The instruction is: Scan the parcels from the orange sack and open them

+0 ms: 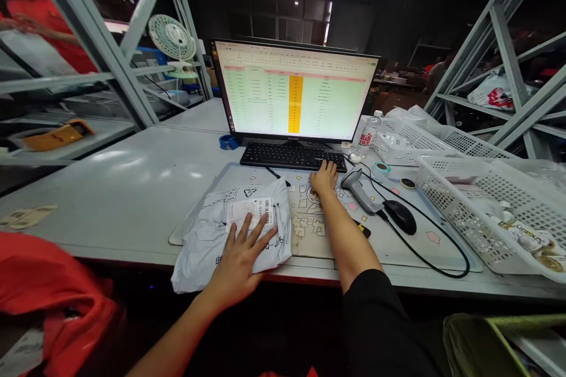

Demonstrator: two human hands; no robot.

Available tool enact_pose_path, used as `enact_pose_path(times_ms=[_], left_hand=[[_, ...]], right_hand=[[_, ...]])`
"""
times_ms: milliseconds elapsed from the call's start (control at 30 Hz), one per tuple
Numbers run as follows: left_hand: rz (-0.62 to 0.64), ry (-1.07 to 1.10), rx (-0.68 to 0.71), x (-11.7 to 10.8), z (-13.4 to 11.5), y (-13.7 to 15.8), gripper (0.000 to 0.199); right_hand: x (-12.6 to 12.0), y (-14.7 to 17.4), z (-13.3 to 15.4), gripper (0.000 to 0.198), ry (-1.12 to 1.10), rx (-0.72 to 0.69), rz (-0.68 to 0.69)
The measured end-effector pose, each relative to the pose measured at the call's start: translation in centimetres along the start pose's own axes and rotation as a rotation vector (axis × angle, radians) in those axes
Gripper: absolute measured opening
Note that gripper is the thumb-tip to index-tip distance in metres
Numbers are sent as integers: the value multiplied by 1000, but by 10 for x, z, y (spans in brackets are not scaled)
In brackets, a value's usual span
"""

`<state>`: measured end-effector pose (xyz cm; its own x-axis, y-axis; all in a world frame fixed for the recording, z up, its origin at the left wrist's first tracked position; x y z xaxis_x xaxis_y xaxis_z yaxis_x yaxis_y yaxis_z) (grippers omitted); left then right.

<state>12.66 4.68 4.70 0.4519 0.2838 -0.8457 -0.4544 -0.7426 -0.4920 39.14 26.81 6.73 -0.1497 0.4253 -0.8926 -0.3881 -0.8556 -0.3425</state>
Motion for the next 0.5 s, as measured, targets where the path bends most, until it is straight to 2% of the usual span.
enact_pose_path(times_ms=[133,267,500], left_hand=[[-11,-19,4,1,0,1,90],[-31,-15,8,1,-1,2,90],[-29,74,-33,-2,1,1,90]], right_hand=[[11,-8,-9,75,27,38,42],[12,-14,-10,74,56,29,56],[4,-31,12,73,54,-57,131]])
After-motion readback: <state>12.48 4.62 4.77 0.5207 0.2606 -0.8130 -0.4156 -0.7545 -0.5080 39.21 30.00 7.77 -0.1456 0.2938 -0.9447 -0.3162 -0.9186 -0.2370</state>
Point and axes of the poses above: each hand's wrist, its own y-axis away from the middle knuckle, its own x-axis out of the palm, z = x × y, the point moved 9 cm from there along -y, towards the middle knuckle, and after that the axes turned 13 degrees about -z, right-handed, at the moved point
